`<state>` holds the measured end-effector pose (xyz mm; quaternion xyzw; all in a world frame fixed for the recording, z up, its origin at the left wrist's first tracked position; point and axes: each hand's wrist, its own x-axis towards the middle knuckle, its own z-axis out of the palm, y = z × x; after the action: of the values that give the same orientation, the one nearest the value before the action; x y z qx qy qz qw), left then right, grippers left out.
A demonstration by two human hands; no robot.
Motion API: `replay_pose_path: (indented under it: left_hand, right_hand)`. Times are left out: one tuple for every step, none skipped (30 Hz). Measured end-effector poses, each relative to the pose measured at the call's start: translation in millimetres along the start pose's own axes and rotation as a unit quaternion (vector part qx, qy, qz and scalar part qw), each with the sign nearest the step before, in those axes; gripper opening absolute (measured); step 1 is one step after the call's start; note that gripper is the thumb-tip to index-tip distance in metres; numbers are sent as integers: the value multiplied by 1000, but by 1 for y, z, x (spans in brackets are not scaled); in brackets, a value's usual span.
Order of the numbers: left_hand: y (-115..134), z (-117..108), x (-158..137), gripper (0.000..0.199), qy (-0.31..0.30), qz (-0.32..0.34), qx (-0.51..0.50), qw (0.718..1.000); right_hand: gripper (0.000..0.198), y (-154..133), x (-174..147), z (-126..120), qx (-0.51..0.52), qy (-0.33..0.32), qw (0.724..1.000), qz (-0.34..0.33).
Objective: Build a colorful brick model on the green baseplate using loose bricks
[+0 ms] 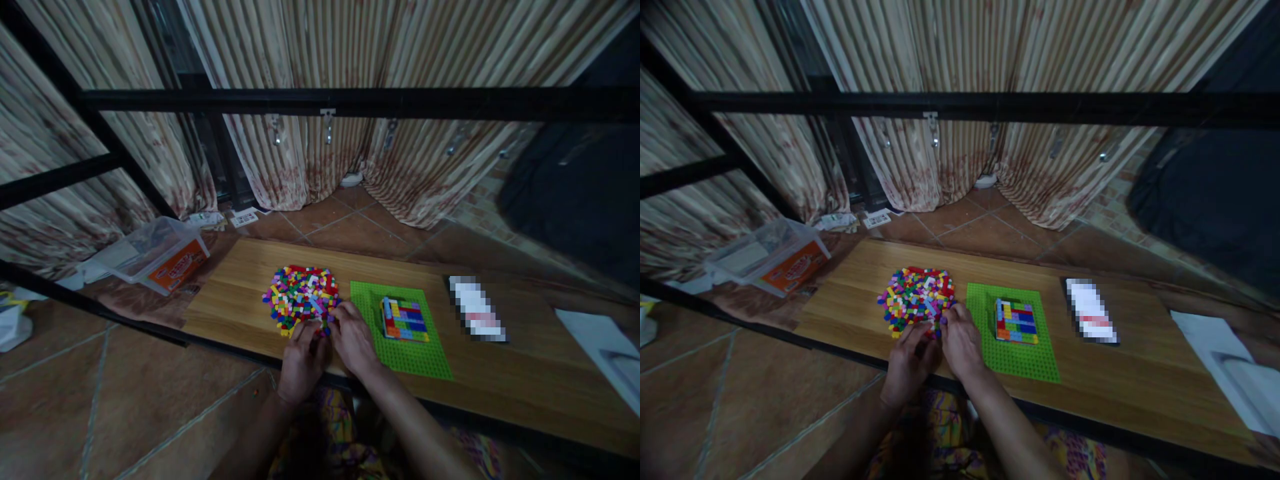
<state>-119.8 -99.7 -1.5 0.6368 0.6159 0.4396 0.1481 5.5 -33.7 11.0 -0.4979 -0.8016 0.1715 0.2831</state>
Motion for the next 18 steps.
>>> replay_pose_path:
  left_hand:
    - [0, 0, 0, 28, 1, 3, 1, 1000]
    - [0, 0, 0, 28, 1, 5, 1, 1000]
    - [-1, 0, 0, 27, 0, 7, 2, 1000]
    - [-2, 0, 0, 27, 0, 10, 4, 1000]
    - [-3, 0, 0, 27, 0, 13, 6, 1000]
    - [-4, 1, 0, 27, 0, 15, 10, 1000]
    - [-5, 1, 0, 27, 1, 18, 14, 1000]
    - [-6, 1, 0, 27, 1, 19, 17, 1000]
    - [-7, 2, 0, 27, 2, 20, 19, 1000]
    - [-7, 2, 0, 26, 2, 22, 20, 1000]
    - [-8, 2, 0, 26, 2, 24, 21, 999]
    - [-8, 2, 0, 26, 2, 27, 22, 999]
    - [-8, 2, 1, 25, 2, 29, 24, 999]
    - [-8, 2, 1, 25, 2, 31, 27, 999]
    - [-8, 2, 1, 25, 2, 33, 31, 999]
    - [-8, 2, 2, 24, 2, 36, 35, 999]
    - [-8, 2, 2, 24, 2, 39, 39, 998]
    - [-8, 2, 2, 24, 4, 43, 43, 998]
  right_hand:
    - [18, -1, 0, -2, 11, 3, 1000, 0]
    - [17, -2, -1, -4, 25, 9, 1000, 1]
    - [16, -3, -1, -8, 39, 15, 999, 4]
    - [15, -3, -2, -13, 54, 22, 998, 10]
    - [15, -2, -3, -19, 69, 29, 997, 16]
    - [15, 0, -4, -27, 82, 36, 996, 24]
    - [15, 3, -5, -37, 93, 43, 994, 32]
    - [15, 9, -5, -47, 101, 51, 993, 40]
    - [16, 16, -6, -59, 105, 63, 991, 49]
    - [17, 26, -6, -70, 103, 75, 990, 61]
    - [19, 36, -6, -81, 96, 93, 988, 77]
    - [20, 48, -5, -90, 86, 115, 985, 99]
    - [21, 59, -4, -98, 76, 126, 982, 118]
    - [21, 70, -3, -103, 63, 126, 981, 132]
    - [21, 79, -1, -107, 51, 123, 981, 140]
    - [21, 87, 0, -108, 41, 111, 983, 140]
    - [20, 93, 2, -108, 33, 97, 986, 135]
    - [20, 98, 3, -106, 28, 81, 988, 127]
